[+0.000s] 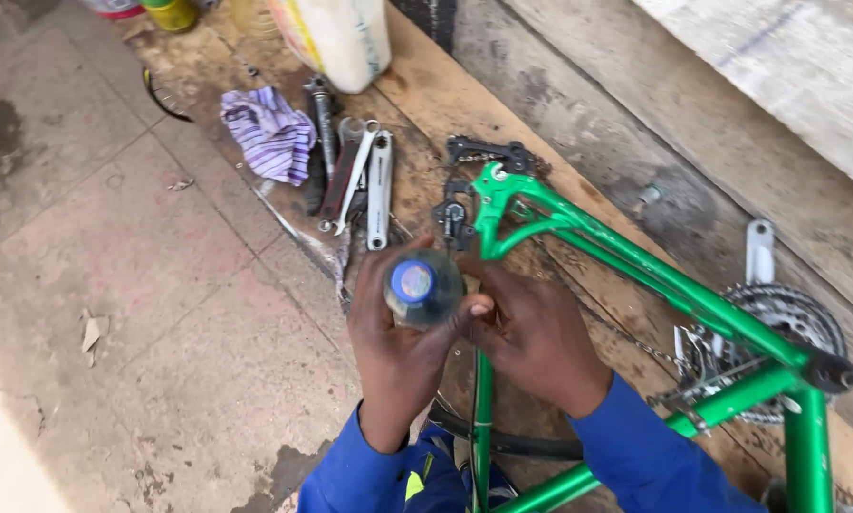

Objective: The person is cleaning a green bicycle frame using a cleaning liquid and a cloth at a workbench.

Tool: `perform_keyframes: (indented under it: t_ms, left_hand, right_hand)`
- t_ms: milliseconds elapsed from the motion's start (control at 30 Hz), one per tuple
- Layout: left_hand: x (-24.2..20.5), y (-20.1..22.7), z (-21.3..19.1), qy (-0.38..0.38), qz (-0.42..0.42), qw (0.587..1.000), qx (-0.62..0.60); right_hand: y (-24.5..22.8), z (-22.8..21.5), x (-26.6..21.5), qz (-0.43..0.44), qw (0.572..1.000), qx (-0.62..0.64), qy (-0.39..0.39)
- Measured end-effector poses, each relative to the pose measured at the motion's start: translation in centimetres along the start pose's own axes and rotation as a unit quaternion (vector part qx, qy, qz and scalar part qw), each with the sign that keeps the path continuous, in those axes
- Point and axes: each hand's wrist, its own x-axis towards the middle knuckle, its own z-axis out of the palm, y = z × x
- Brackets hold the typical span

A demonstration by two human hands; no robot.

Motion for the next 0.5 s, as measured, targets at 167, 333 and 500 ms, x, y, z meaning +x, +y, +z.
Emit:
perform_keyframes:
  t_ms: [167, 333, 500]
  left_hand:
    - [5.8, -2.7, -0.5, 0.017, 0.009, 0.999, -0.051]
    - [11.9, -7.0, 0.2, 0.062, 0.042, 0.992, -0.105]
    - [15.8, -12.4, 3.9, 0.059, 0.022, 0.991, -0.115]
  right_hand:
    - [0.1, 1.1, 6.1, -0.036, 0.995, -0.058, 0.07]
    - [-0.2, 0.9, 8.6, -0.041, 0.991, -0.006, 0.131]
    - [0.3, 0.7, 9.7, -0.041, 0.987, 0.029, 0.153]
